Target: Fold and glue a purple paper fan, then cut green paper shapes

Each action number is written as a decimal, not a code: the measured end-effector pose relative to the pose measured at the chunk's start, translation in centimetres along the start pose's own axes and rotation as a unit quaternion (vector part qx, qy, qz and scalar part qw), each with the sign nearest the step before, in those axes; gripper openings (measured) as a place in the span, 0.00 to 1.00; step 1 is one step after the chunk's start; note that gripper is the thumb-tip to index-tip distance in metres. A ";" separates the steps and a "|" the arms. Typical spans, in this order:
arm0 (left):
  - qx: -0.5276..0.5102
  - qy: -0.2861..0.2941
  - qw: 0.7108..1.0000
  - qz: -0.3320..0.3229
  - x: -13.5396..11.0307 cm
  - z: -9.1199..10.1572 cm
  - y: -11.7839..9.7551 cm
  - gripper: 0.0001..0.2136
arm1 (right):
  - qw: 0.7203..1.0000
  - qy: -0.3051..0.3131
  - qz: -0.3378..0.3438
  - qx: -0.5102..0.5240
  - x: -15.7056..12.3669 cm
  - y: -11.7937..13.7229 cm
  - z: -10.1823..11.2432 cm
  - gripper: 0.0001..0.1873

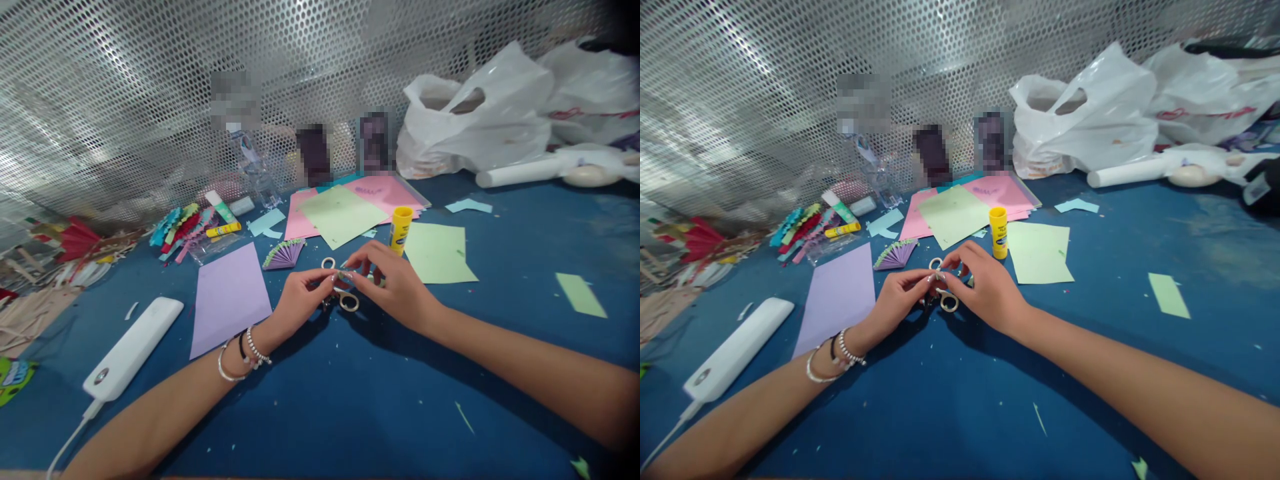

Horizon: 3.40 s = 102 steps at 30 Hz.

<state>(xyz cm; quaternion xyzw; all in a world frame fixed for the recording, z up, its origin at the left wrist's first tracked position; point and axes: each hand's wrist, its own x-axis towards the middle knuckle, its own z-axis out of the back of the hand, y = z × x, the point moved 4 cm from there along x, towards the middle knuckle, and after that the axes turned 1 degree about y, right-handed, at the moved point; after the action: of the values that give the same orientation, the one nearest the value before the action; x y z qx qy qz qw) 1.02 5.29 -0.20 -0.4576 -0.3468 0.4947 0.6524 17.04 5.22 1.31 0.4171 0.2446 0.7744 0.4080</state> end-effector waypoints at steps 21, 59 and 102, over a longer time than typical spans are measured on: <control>-0.044 0.041 0.998 -0.006 0.2 -0.2 -0.5 0.11 | 0.999 0.028 -0.021 0.026 0.1 -0.7 -0.6 0.07; -0.033 -0.018 0.999 0.021 0.6 0.0 0.1 0.15 | 0.957 -0.242 -0.084 0.133 1.7 -4.3 3.5 0.14; -0.061 -0.010 0.998 -0.001 0.7 0.0 0.4 0.15 | 0.993 -0.117 -0.027 0.010 0.2 -1.4 2.0 0.16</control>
<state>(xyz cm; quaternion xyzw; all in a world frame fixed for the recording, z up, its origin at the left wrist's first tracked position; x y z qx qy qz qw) 1.02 5.98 -0.60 -0.4914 -0.3835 0.4762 0.6202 19.22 6.26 1.44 0.5019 0.2141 0.7064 0.4509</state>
